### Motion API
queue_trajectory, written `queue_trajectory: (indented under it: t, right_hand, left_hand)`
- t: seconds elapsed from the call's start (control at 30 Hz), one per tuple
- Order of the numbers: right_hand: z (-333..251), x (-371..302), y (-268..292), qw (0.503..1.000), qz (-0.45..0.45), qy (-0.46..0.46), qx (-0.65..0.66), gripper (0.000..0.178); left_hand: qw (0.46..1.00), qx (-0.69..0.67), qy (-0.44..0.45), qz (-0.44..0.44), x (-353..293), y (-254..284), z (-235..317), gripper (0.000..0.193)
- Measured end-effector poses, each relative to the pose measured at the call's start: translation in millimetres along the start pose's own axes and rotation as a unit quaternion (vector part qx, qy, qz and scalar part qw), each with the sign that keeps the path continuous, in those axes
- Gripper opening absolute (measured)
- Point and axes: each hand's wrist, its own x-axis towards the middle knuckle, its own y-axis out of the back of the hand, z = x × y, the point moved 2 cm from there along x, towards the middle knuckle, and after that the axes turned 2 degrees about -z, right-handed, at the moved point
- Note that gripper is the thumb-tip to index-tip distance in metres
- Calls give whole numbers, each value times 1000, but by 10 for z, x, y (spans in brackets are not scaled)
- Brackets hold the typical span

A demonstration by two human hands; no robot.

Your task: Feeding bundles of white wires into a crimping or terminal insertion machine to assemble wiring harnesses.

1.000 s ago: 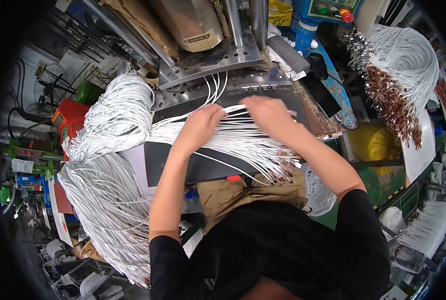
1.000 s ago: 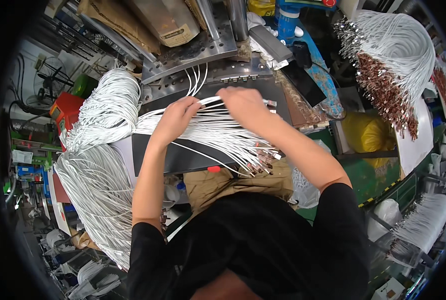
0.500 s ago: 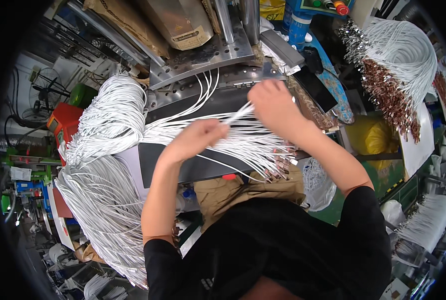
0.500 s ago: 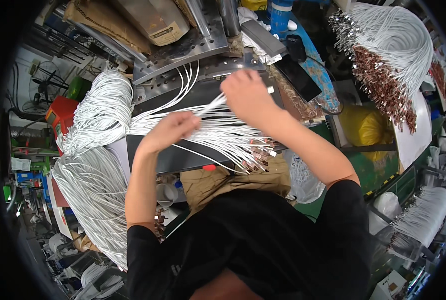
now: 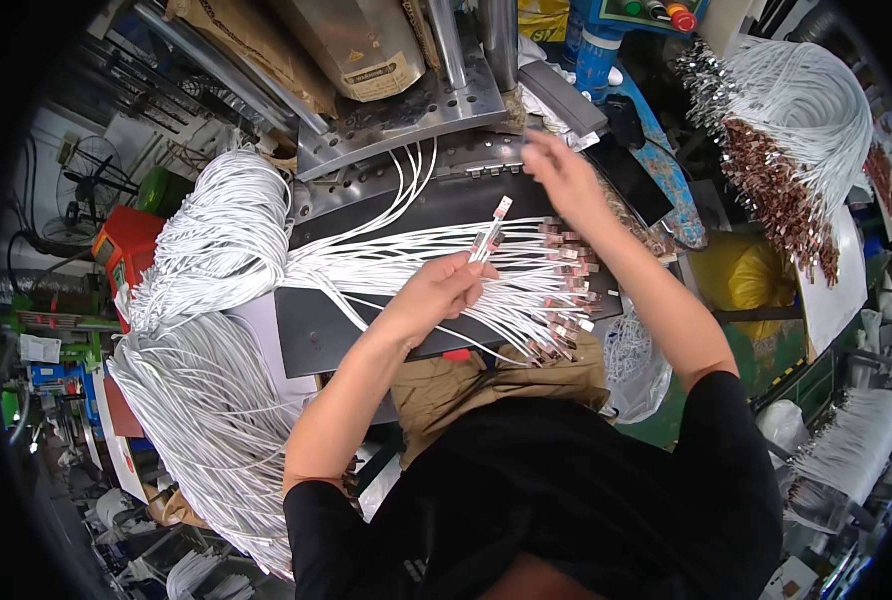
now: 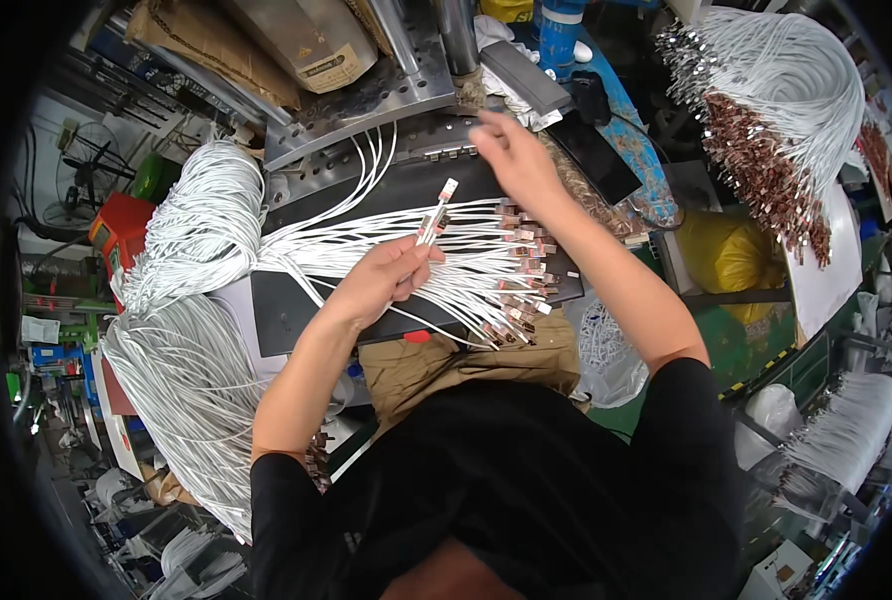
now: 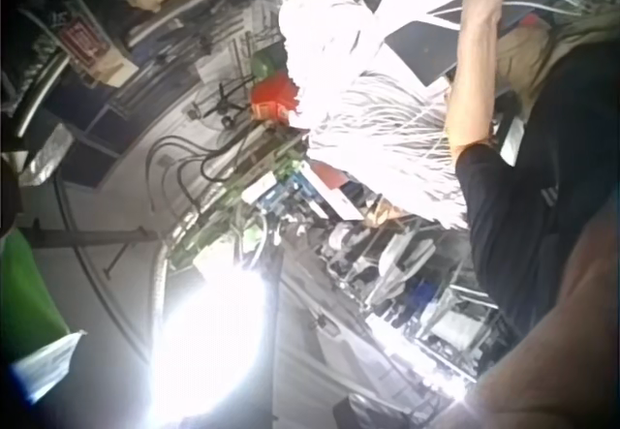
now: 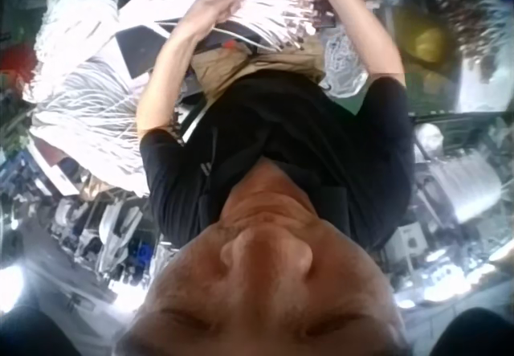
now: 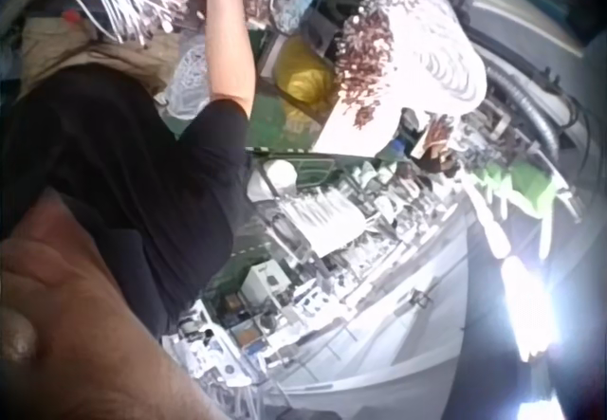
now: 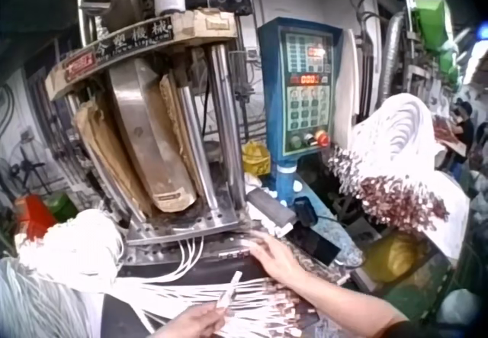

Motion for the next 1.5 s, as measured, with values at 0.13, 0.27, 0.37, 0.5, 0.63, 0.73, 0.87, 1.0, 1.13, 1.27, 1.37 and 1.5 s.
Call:
queue_trajectory:
  t: [0.13, 0.27, 0.37, 0.5, 0.63, 0.73, 0.87, 1.0, 1.13, 1.27, 1.37, 1.5]
  right_hand:
    - [-143, -447, -523, 964, -260, 50, 7, 34]
    - [88, -293, -108, 968, -79, 136, -195, 31]
    - [-9, -456, -16, 934, -221, 74, -271, 29]
    - [124, -149, 50, 867, -90, 230, -432, 30]
    - [269, 94, 82, 786, -21, 308, -535, 37]
    - [375, 56, 12, 801, -70, 304, -511, 40]
    - [314, 66, -158, 930, -180, 162, -278, 41]
    - [361, 157, -306, 965, -203, -160, 45, 41]
    - [423, 141, -367, 977, -118, -172, 52, 37]
    - [384, 18, -439, 990, -91, -66, -83, 38]
    - [412, -2, -453, 992, -68, -18, -107, 37]
    - [518, 132, -302, 989, -125, -40, -65, 36]
  left_hand:
    - [997, 63, -19, 42, 233, -29, -5, 30]
    - [994, 3, -44, 101, 351, 167, 124, 30]
    - [988, -66, -58, 129, 424, 388, 244, 30]
    - [983, -106, -62, 135, 554, 509, 236, 30]
    - [986, -76, -65, 134, 640, 542, 151, 30]
    - [986, -64, -68, 138, 661, 532, 118, 30]
    - [988, -27, -60, 142, 696, 513, 67, 25]
    - [988, 30, -61, 138, 743, 415, 56, 22]
    - [985, 29, -75, 154, 767, 371, 55, 20]
    - [988, 33, -61, 137, 741, 326, 99, 19]
    - [987, 10, -76, 144, 698, 249, 154, 21]
    - [990, -25, -46, 132, 692, 492, 138, 23]
